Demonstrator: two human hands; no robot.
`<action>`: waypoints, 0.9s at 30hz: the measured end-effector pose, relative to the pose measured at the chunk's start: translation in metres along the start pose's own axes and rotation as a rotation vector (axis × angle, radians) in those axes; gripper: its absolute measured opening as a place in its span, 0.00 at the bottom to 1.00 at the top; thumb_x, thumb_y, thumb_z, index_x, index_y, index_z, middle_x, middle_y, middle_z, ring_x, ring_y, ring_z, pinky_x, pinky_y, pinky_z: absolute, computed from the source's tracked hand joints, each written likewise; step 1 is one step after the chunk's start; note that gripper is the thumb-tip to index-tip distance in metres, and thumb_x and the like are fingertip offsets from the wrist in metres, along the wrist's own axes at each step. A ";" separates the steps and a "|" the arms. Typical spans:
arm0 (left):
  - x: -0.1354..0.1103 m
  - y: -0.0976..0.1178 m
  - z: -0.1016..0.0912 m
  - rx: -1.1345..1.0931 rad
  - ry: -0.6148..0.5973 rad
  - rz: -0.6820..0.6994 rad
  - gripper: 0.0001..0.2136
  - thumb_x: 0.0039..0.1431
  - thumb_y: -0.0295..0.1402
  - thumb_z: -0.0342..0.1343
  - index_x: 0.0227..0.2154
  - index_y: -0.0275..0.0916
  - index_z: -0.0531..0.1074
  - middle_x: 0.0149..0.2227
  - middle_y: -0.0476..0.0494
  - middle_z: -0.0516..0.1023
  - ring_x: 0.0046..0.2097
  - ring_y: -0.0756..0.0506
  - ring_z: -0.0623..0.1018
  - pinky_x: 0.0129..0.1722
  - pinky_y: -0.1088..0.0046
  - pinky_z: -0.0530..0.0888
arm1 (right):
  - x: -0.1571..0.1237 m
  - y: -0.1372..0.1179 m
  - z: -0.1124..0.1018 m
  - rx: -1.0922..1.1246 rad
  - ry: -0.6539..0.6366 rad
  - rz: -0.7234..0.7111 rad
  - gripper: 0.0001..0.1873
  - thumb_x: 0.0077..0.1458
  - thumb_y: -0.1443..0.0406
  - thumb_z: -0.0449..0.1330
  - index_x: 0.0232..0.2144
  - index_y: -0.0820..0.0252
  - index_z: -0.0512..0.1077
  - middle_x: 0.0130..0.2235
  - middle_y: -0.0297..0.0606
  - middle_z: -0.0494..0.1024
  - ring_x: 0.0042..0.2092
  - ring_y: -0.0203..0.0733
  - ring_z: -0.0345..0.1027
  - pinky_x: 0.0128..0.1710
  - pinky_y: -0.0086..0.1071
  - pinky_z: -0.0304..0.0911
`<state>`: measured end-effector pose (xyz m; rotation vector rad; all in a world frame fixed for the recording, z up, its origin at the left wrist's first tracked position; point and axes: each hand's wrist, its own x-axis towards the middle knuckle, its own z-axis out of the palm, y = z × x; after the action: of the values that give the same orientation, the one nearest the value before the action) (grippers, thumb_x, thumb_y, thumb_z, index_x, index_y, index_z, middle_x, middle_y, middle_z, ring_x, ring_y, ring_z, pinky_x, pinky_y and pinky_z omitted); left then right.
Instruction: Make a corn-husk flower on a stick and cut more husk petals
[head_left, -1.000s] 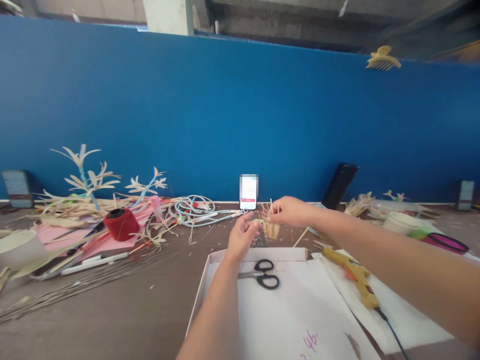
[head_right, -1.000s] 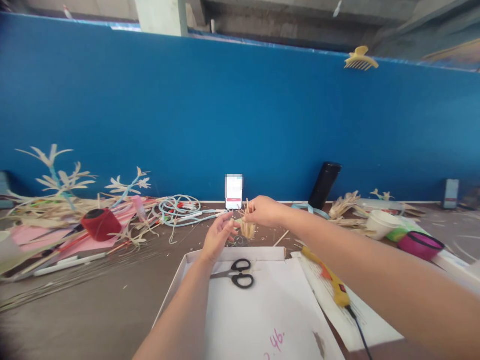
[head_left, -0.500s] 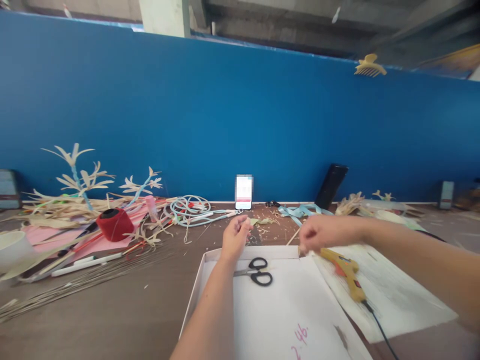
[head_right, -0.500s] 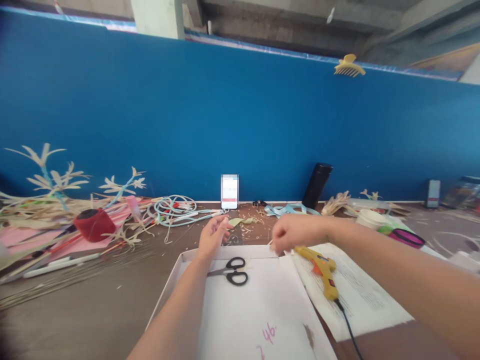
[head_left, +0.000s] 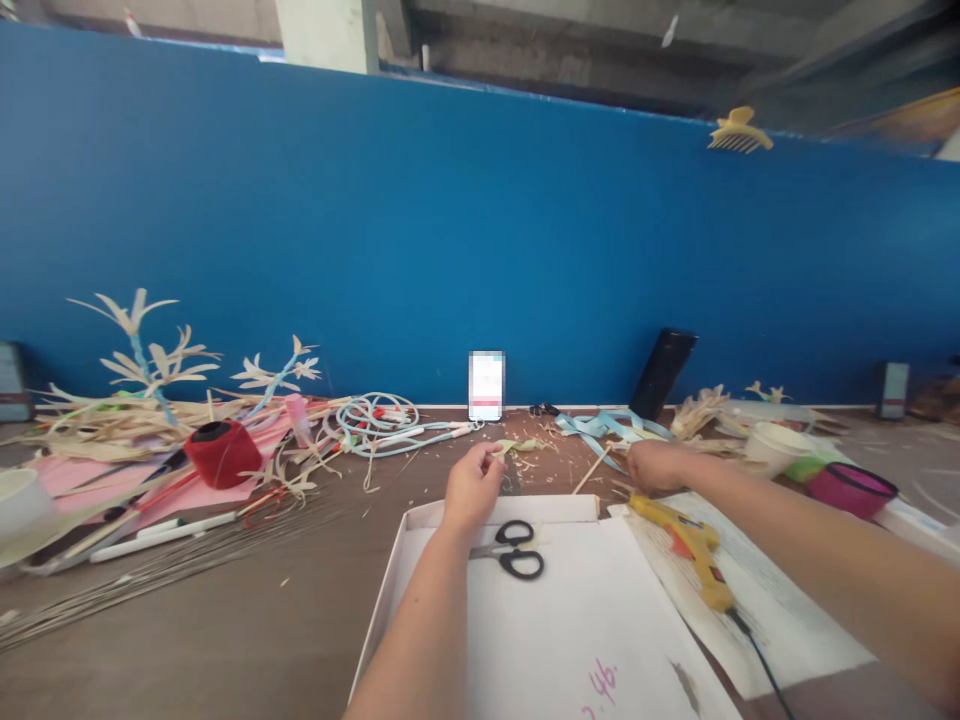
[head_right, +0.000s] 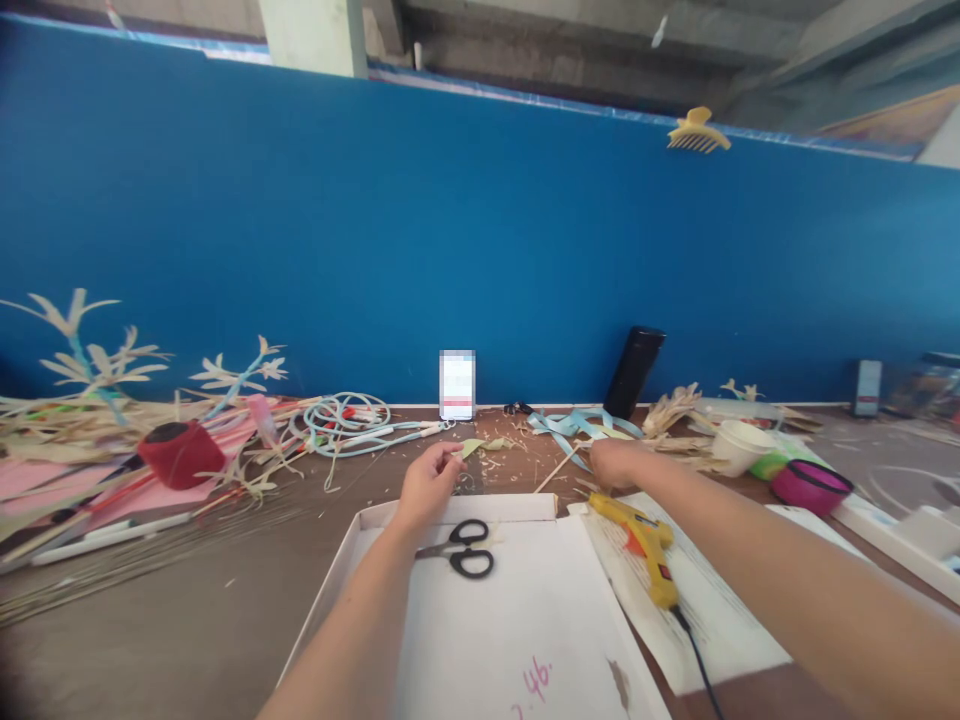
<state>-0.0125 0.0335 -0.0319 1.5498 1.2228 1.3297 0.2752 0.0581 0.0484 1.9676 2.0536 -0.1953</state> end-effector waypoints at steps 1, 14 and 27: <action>0.000 0.000 0.000 0.013 -0.002 0.006 0.13 0.56 0.37 0.48 0.42 0.40 0.71 0.31 0.46 0.77 0.28 0.50 0.73 0.30 0.75 0.68 | 0.004 0.001 0.002 0.008 -0.015 0.008 0.06 0.28 0.75 0.59 0.13 0.62 0.72 0.18 0.37 0.70 0.28 0.44 0.67 0.28 0.33 0.55; 0.000 0.002 0.000 0.106 -0.018 -0.006 0.12 0.55 0.35 0.47 0.41 0.43 0.71 0.30 0.48 0.77 0.28 0.50 0.73 0.28 0.76 0.66 | -0.004 0.023 -0.013 0.433 -0.041 -0.077 0.05 0.38 0.68 0.56 0.22 0.62 0.72 0.23 0.36 0.74 0.26 0.37 0.67 0.25 0.26 0.56; 0.005 0.005 0.002 -0.192 -0.006 -0.102 0.13 0.49 0.38 0.55 0.37 0.38 0.73 0.27 0.47 0.75 0.26 0.52 0.71 0.26 0.78 0.67 | -0.028 -0.071 -0.033 0.778 0.162 -0.169 0.07 0.39 0.64 0.59 0.26 0.58 0.72 0.20 0.28 0.69 0.22 0.32 0.61 0.21 0.24 0.51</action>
<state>-0.0099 0.0372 -0.0261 1.3385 1.1202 1.3336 0.2021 0.0369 0.0813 2.2526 2.4945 -1.0381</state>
